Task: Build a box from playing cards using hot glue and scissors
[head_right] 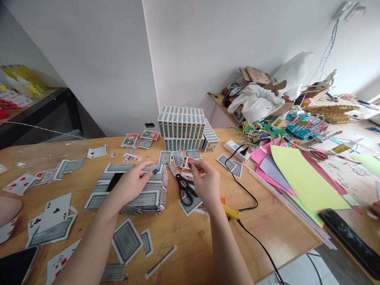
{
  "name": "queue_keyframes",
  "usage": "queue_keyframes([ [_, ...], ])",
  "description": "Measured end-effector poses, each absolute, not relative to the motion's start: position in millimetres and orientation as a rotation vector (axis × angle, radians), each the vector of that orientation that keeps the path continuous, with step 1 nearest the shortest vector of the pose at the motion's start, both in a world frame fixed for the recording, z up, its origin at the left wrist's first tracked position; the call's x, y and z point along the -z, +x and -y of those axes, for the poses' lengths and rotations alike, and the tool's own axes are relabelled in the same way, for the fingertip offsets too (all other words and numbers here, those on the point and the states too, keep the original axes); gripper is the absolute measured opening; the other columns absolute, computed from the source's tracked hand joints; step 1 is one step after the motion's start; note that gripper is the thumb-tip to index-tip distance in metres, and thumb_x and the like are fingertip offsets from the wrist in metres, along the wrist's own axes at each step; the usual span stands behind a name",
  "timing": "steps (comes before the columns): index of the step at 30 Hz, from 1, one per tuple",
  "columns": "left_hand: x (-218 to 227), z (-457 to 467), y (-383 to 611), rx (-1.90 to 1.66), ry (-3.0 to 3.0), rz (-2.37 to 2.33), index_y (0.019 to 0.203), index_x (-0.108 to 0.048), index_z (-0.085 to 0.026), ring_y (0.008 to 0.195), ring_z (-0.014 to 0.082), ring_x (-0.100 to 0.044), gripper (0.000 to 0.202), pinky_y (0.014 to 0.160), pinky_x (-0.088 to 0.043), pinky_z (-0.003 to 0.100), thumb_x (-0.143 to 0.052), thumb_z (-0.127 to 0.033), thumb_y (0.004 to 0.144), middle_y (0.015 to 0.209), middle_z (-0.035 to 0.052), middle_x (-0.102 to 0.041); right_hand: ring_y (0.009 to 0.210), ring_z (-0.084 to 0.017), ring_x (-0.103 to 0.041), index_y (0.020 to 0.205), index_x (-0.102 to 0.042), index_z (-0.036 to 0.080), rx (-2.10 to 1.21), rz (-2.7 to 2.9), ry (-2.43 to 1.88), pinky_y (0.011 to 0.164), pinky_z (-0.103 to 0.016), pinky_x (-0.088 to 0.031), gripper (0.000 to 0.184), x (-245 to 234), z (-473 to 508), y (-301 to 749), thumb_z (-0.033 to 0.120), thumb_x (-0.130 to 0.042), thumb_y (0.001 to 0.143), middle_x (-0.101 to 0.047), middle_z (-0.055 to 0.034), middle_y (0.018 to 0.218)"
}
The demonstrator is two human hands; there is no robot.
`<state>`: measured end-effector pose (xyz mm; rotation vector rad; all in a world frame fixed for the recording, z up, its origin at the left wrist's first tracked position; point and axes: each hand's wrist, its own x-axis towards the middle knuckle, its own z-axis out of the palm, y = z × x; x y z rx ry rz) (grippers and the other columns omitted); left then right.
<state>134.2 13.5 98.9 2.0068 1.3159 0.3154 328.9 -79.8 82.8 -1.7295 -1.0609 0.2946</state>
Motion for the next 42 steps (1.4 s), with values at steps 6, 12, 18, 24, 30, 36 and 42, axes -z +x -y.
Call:
queue_keyframes([
  [6,-101.0,-11.9,135.4,-0.315,2.014,-1.321,0.116,-0.052,-0.025,0.054,0.0164,-0.056,0.038,0.055,-0.037,0.026,-0.041,-0.038,0.082,0.072,0.0011,-0.065,0.076,-0.019,-0.062,0.079,-0.065,0.018,-0.342,1.148,-1.772,0.073,-0.031,-0.048,0.026,-77.5,82.8,316.1,0.029,-0.042,0.084,-0.068,-0.0057,0.076],
  [12,-96.4,-13.2,133.9,-0.348,1.999,-1.292,0.117,-0.051,-0.026,0.056,0.0159,-0.056,0.038,0.055,-0.037,0.025,-0.042,-0.038,0.082,0.077,0.001,-0.066,0.107,-0.023,-0.054,0.12,-0.054,0.013,-0.403,1.497,-1.731,0.091,-0.034,-0.043,0.043,-61.1,68.8,266.1,0.013,-0.042,0.079,-0.059,-0.0117,0.116],
  [18,-94.8,-14.1,133.4,-0.336,1.987,-1.293,0.117,-0.05,-0.027,0.052,0.0152,-0.053,0.038,0.053,-0.036,0.025,-0.042,-0.039,0.082,0.068,-0.0014,-0.064,0.07,-0.019,-0.061,0.089,-0.071,0.019,-0.437,1.349,-1.832,0.068,-0.031,-0.047,0.024,-63.4,63.1,273.8,0.021,-0.048,0.08,-0.069,-0.0062,0.079],
  [24,-97.4,-13.9,133.2,-0.333,1.991,-1.288,0.115,-0.052,-0.026,0.052,0.0148,-0.052,0.037,0.053,-0.036,0.025,-0.042,-0.039,0.082,0.069,-0.0008,-0.064,0.044,-0.009,-0.048,0.07,-0.069,0.015,-0.647,0.879,-1.568,0.043,-0.021,-0.037,0.026,-82.9,70.9,315.2,0.038,-0.058,0.074,-0.066,-0.0026,0.06],
  [30,-99.1,-13.4,133.4,-0.32,1.985,-1.295,0.116,-0.051,-0.027,0.046,0.0136,-0.048,0.037,0.049,-0.034,0.024,-0.041,-0.039,0.082,0.068,-0.0014,-0.064,0.051,-0.01,-0.056,0.08,-0.065,0.013,-0.259,0.489,-1.378,0.051,-0.023,-0.043,0.032,-87.1,77.3,361.8,0.043,-0.054,0.076,-0.068,-0.0062,0.068],
  [36,-97.8,-13.3,132.7,-0.332,1.983,-1.293,0.116,-0.051,-0.027,0.048,0.014,-0.05,0.037,0.051,-0.034,0.024,-0.041,-0.039,0.082,0.067,-0.0013,-0.064,0.105,-0.02,-0.059,0.119,-0.053,0.018,-0.596,1.037,-1.509,0.091,-0.04,-0.044,0.041,-71.0,81.2,309.4,0.025,-0.049,0.08,-0.066,-0.0101,0.109],
  [42,-92.5,-14.1,133.0,-0.356,1.977,-1.26,0.115,-0.051,-0.027,0.053,0.0157,-0.054,0.036,0.052,-0.036,0.025,-0.04,-0.039,0.083,0.07,-0.0004,-0.065,0.123,-0.018,-0.044,0.138,-0.029,0.011,-0.671,1.345,-1.504,0.103,-0.037,-0.034,0.061,-64.0,75.3,263.3,0.01,-0.039,0.078,-0.05,-0.0134,0.13],
])
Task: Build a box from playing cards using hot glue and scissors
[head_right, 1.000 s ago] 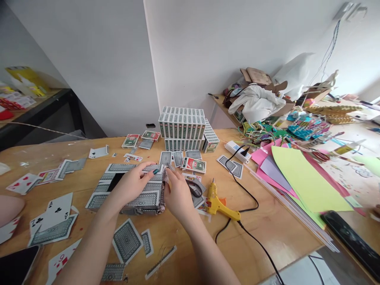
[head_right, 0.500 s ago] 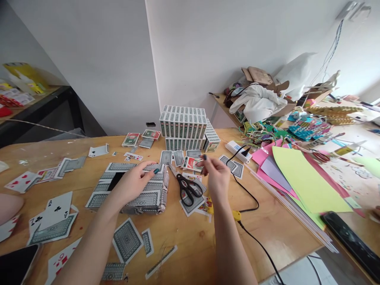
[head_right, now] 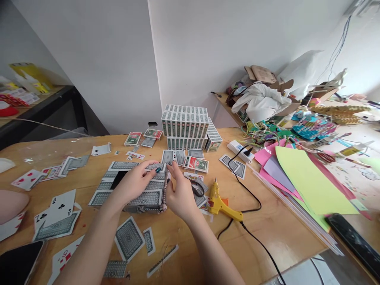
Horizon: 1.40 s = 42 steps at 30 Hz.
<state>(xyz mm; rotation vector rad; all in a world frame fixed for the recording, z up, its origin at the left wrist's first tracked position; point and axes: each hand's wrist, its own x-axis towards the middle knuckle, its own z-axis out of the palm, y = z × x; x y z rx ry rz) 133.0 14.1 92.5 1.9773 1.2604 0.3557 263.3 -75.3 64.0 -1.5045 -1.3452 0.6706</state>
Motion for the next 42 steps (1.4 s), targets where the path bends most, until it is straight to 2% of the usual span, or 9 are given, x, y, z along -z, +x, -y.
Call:
queue_keyframes([
  [5,-90.3,-14.7,134.6,-0.364,1.99,-1.261,0.115,-0.051,-0.026,0.056,0.0173,-0.057,0.036,0.052,-0.037,0.025,-0.041,-0.039,0.083,0.071,0.0008,-0.066,0.125,-0.018,-0.041,0.141,-0.02,0.01,-0.575,1.494,-1.57,0.102,-0.037,-0.036,0.069,-63.6,74.4,266.3,0.004,-0.036,0.074,-0.049,-0.0138,0.131],
  [9,-91.1,-14.6,135.5,-0.378,1.991,-1.276,0.116,-0.051,-0.026,0.063,0.0177,-0.059,0.037,0.056,-0.039,0.025,-0.042,-0.038,0.082,0.076,0.0017,-0.067,0.128,-0.016,-0.036,0.142,-0.016,0.013,-0.6,1.526,-1.531,0.104,-0.036,-0.033,0.072,-65.3,80.4,264.2,0.002,-0.035,0.073,-0.043,-0.0118,0.136],
  [12,-91.0,-14.6,135.3,-0.381,1.969,-1.292,0.116,-0.051,-0.026,0.064,0.0177,-0.06,0.038,0.057,-0.039,0.025,-0.043,-0.038,0.082,0.079,0.0024,-0.068,0.125,-0.015,-0.04,0.142,-0.015,0.014,-0.634,1.466,-1.525,0.103,-0.035,-0.035,0.071,-67.4,90.0,257.3,0.002,-0.035,0.075,-0.046,-0.0122,0.133],
  [24,-92.6,-14.4,135.4,-0.362,1.968,-1.285,0.117,-0.051,-0.024,0.059,0.0167,-0.058,0.039,0.058,-0.039,0.026,-0.043,-0.037,0.082,0.076,0.0023,-0.067,0.11,-0.019,-0.056,0.138,-0.029,0.015,-0.471,1.31,-1.609,0.09,-0.033,-0.048,0.058,-70.2,124.2,229.9,0.012,-0.039,0.081,-0.06,-0.0118,0.118],
  [31,-96.8,-11.9,137.2,-0.363,2.018,-1.321,0.117,-0.051,-0.023,0.072,0.0194,-0.062,0.037,0.064,-0.042,0.027,-0.041,-0.034,0.083,0.088,0.005,-0.068,0.11,-0.022,-0.056,0.14,-0.024,0.016,-0.299,1.47,-1.621,0.089,-0.034,-0.048,0.066,-72.6,122.1,227.8,0.009,-0.042,0.077,-0.056,-0.0125,0.123],
  [33,-96.5,-12.0,137.3,-0.368,2.025,-1.318,0.117,-0.05,-0.023,0.076,0.0199,-0.062,0.037,0.066,-0.042,0.028,-0.04,-0.033,0.083,0.089,0.0055,-0.067,0.108,-0.022,-0.057,0.138,-0.028,0.014,-0.285,1.499,-1.61,0.089,-0.034,-0.048,0.064,-73.8,120.9,230.2,0.01,-0.044,0.076,-0.057,-0.013,0.121],
  [36,-95.4,-11.9,137.1,-0.358,2.037,-1.318,0.12,-0.049,-0.023,0.076,0.0202,-0.062,0.039,0.066,-0.042,0.028,-0.039,-0.035,0.084,0.088,0.006,-0.068,0.099,-0.023,-0.061,0.126,-0.047,0.015,-0.284,1.48,-1.665,0.084,-0.033,-0.049,0.048,-72.3,117.6,237.5,0.016,-0.045,0.078,-0.064,-0.0115,0.109],
  [39,-98.3,-9.0,136.6,-0.33,2.079,-1.348,0.124,-0.047,-0.022,0.074,0.0212,-0.062,0.043,0.064,-0.041,0.028,-0.039,-0.039,0.084,0.086,0.0068,-0.068,0.082,-0.021,-0.066,0.108,-0.06,0.019,-0.319,1.363,-1.779,0.073,-0.031,-0.051,0.031,-65.9,113.1,249.2,0.022,-0.045,0.081,-0.07,-0.0077,0.091],
  [42,-110.0,-3.6,132.1,-0.316,2.16,-1.455,0.127,-0.044,-0.021,0.077,0.0238,-0.062,0.049,0.063,-0.04,0.03,-0.039,-0.044,0.084,0.082,0.0069,-0.069,0.06,-0.017,-0.062,0.085,-0.066,0.019,-0.333,1.267,-1.876,0.057,-0.026,-0.047,0.023,-61.2,110.0,263.2,0.03,-0.046,0.083,-0.067,-0.0035,0.066],
])
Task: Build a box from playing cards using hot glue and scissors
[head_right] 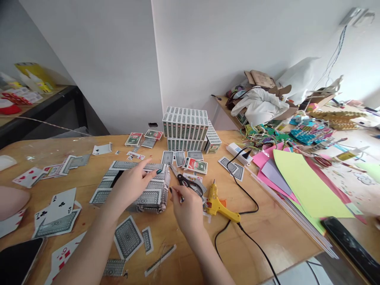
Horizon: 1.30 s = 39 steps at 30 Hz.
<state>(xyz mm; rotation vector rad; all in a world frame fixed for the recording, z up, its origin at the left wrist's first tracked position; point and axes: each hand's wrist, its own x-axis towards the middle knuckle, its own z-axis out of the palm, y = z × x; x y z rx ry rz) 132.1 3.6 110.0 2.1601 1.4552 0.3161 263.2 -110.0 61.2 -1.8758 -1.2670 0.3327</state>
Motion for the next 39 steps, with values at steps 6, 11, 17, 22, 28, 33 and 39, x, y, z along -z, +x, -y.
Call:
queue_keyframes([
  [6,-141.5,-7.7,93.3,-0.511,2.1,-1.736,0.092,-0.064,-0.025,0.075,0.0204,-0.062,0.036,0.063,-0.04,0.029,-0.032,-0.042,0.087,0.079,0.0017,-0.07,0.043,-0.011,-0.046,0.055,-0.062,0.017,-0.314,1.261,-1.855,0.046,-0.022,-0.035,0.044,-78.2,105.5,286.7,0.045,-0.044,0.084,-0.047,0.0017,0.042],
  [11,-134.8,-32.7,56.6,-0.384,2.063,-2.031,0.087,-0.064,-0.023,0.082,0.0282,-0.06,0.045,0.062,-0.038,0.034,-0.027,-0.048,0.086,0.087,0.0089,-0.069,0.084,-0.019,-0.061,0.086,-0.067,0.019,-0.438,1.256,-1.739,0.073,-0.028,-0.046,0.032,-89.1,84.8,279.8,0.042,-0.045,0.083,-0.068,-0.0057,0.088],
  [17,-111.5,-46.7,48.8,-0.126,2.115,-1.735,0.097,-0.057,-0.02,0.089,0.0279,-0.06,0.042,0.062,-0.038,0.03,-0.036,-0.051,0.081,0.098,0.0113,-0.066,0.098,-0.026,-0.061,0.121,-0.05,0.016,-0.476,1.222,-1.898,0.08,-0.035,-0.047,0.049,-77.4,58.6,244.1,0.044,-0.048,0.081,-0.064,-0.0132,0.109],
  [22,-113.3,-43.7,48.9,-0.017,2.152,-1.744,0.075,-0.056,-0.021,0.074,0.0261,-0.062,0.041,0.053,-0.034,0.027,-0.041,-0.058,0.076,0.078,0.0096,-0.067,0.105,-0.03,-0.057,0.129,-0.042,0.009,-0.404,1.393,-2.048,0.084,-0.038,-0.044,0.061,-81.6,42.2,235.9,0.043,-0.05,0.079,-0.061,-0.019,0.112],
  [28,-112.2,-41.3,51.5,0.02,2.142,-1.808,0.075,-0.057,-0.02,0.071,0.027,-0.061,0.038,0.052,-0.034,0.029,-0.047,-0.056,0.072,0.079,0.0106,-0.067,0.102,-0.03,-0.058,0.13,-0.04,0.01,-0.392,1.448,-2.109,0.081,-0.037,-0.045,0.064,-83.7,30.6,239.0,0.043,-0.052,0.076,-0.063,-0.0178,0.109],
  [33,-114.8,-37.0,55.7,0.036,2.173,-1.819,0.08,-0.057,-0.018,0.076,0.0285,-0.061,0.039,0.053,-0.035,0.03,-0.045,-0.054,0.074,0.083,0.0135,-0.066,0.096,-0.029,-0.061,0.13,-0.041,0.008,-0.374,1.477,-2.129,0.079,-0.036,-0.046,0.064,-81.7,31.1,239.5,0.04,-0.052,0.076,-0.064,-0.0167,0.105],
  [39,-121.8,-29.0,47.4,0.086,2.027,-1.878,0.103,-0.055,-0.014,0.088,0.032,-0.06,0.052,0.06,-0.041,0.033,-0.043,-0.056,0.074,0.099,0.0174,-0.064,0.089,-0.026,-0.063,0.129,-0.043,0.01,-0.442,1.571,-1.983,0.077,-0.032,-0.047,0.065,-82.5,24.2,248.5,0.042,-0.056,0.073,-0.067,-0.0128,0.098],
])
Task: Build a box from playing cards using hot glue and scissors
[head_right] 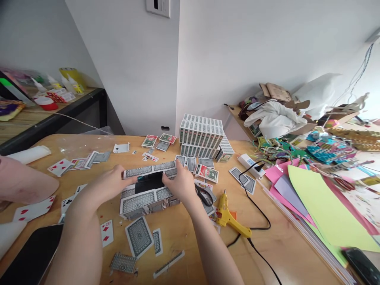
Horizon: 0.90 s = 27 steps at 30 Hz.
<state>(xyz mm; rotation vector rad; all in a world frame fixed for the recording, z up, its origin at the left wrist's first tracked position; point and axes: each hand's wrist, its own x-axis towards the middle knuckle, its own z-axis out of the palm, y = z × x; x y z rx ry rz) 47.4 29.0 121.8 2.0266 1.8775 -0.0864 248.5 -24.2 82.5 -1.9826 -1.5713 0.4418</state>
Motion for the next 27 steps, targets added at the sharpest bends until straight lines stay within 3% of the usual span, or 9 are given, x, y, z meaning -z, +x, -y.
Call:
queue_keyframes([
  [3,-120.7,-27.8,42.2,-0.069,2.102,-1.751,0.126,-0.041,-0.019,0.104,0.0299,-0.055,0.061,0.074,-0.043,0.034,-0.046,-0.052,0.075,0.12,0.014,-0.057,0.094,-0.025,-0.062,0.128,-0.045,0.012,-0.479,1.733,-1.825,0.08,-0.031,-0.046,0.064,-85.1,12.2,254.1,0.042,-0.057,0.073,-0.066,-0.0121,0.103],
  [6,-116.2,-30.7,45.9,-0.196,2.18,-1.534,0.13,-0.039,-0.027,0.114,0.0238,-0.05,0.057,0.085,-0.041,0.03,-0.046,-0.049,0.078,0.13,0.0051,-0.051,0.098,-0.024,-0.06,0.127,-0.048,0.016,-0.437,1.915,-1.65,0.084,-0.032,-0.045,0.059,-92.0,-3.1,254.8,0.041,-0.058,0.074,-0.065,-0.0105,0.108],
  [9,-112.2,-34.2,57.2,-0.191,2.222,-1.454,0.122,-0.049,-0.029,0.107,0.021,-0.055,0.044,0.084,-0.041,0.028,-0.046,-0.039,0.08,0.122,0.0011,-0.059,0.099,-0.021,-0.06,0.12,-0.054,0.019,-0.325,1.932,-1.505,0.086,-0.031,-0.045,0.044,-103.3,-12.0,257.0,0.036,-0.055,0.079,-0.065,-0.0078,0.109],
  [12,-111.2,-35.5,66.2,-0.141,2.247,-1.522,0.116,-0.055,-0.029,0.098,0.0225,-0.06,0.039,0.077,-0.043,0.028,-0.047,-0.035,0.079,0.11,0.0013,-0.065,0.089,-0.017,-0.064,0.097,-0.067,0.02,-0.19,1.761,-1.462,0.081,-0.027,-0.047,0.025,-113.9,-3.4,277.2,0.03,-0.049,0.083,-0.069,-0.0047,0.094],
  [14,-111.3,-35.8,67.8,-0.124,2.238,-1.564,0.116,-0.056,-0.029,0.096,0.0231,-0.06,0.04,0.074,-0.043,0.028,-0.048,-0.037,0.078,0.108,0.0026,-0.066,0.081,-0.018,-0.065,0.084,-0.069,0.02,-0.134,1.621,-1.574,0.075,-0.027,-0.048,0.024,-115.8,16.1,304.1,0.031,-0.048,0.083,-0.071,-0.0038,0.085],
  [18,-110.8,-37.2,66.1,-0.091,2.205,-1.617,0.118,-0.056,-0.027,0.098,0.0239,-0.06,0.044,0.072,-0.043,0.027,-0.049,-0.041,0.077,0.11,0.0049,-0.065,0.083,-0.019,-0.065,0.099,-0.065,0.02,-0.238,1.537,-2.006,0.075,-0.03,-0.048,0.027,-97.8,83.5,367.1,0.028,-0.047,0.081,-0.069,-0.0044,0.095],
  [22,-111.7,-36.5,69.0,-0.07,2.165,-1.658,0.118,-0.057,-0.026,0.098,0.024,-0.06,0.045,0.072,-0.042,0.027,-0.051,-0.04,0.076,0.112,0.0055,-0.065,0.104,-0.025,-0.056,0.112,-0.059,0.016,-0.269,1.71,-2.374,0.087,-0.036,-0.043,0.039,-59.3,153.0,391.8,0.024,-0.049,0.074,-0.062,-0.0102,0.112],
  [27,-111.3,-33.2,76.4,-0.119,2.211,-1.691,0.112,-0.061,-0.023,0.091,0.0248,-0.062,0.043,0.069,-0.042,0.027,-0.052,-0.041,0.075,0.102,0.0076,-0.068,0.107,-0.027,-0.051,0.111,-0.056,0.018,-0.159,1.803,-2.569,0.079,-0.033,-0.042,0.046,-27.8,186.2,373.8,0.011,-0.046,0.068,-0.057,-0.0089,0.121],
])
